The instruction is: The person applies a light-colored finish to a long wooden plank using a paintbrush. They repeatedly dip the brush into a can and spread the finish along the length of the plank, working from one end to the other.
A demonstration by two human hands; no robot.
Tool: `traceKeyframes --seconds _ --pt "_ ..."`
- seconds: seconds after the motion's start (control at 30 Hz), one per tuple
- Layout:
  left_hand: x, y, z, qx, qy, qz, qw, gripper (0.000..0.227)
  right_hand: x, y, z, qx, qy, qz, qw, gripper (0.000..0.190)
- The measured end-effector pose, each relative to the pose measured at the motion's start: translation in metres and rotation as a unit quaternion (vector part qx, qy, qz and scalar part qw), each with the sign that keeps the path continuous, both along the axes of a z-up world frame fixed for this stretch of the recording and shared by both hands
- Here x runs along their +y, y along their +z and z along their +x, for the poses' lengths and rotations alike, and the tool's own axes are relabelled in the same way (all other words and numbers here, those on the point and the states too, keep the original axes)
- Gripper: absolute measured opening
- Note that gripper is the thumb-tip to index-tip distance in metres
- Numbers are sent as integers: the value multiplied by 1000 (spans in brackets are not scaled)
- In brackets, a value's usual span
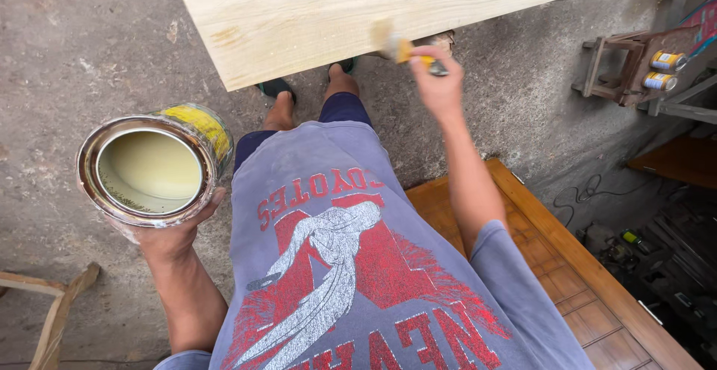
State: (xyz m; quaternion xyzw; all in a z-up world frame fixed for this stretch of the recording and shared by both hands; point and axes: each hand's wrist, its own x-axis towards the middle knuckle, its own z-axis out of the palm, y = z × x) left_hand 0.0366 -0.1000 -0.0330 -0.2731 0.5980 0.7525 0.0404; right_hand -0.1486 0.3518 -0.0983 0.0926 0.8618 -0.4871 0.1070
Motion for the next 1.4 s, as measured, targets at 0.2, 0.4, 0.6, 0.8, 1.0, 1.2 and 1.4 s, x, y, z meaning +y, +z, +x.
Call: traceKeyframes --seconds 0.2,0.4,0.6,0.8,1.0,1.2,1.4 --pt "26 3 -29 1 -33 0 999 102 58 19 4 180 -68 217 957 14" --pt "72 21 -64 80 -44 -36 995 103 -20 -5 23 27 138 -74 987 21" --pt "139 40 -62 10 7 -52 999 88 220 -53 -48 66 -64 60 994 16" --pt "212 44 -74 52 25 -54 997 96 375 -79 -139 46 -291 316 902 16" --pt "293 66 -97 40 47 -70 996 95 133 -98 -99 86 167 90 978 25" --pt "357 118 -99 -48 99 -104 989 86 236 -92 -166 -11 54 -46 997 15" --pt "364 117 -95 -33 110 -117 986 90 375 -103 -237 290 -66 381 875 24"
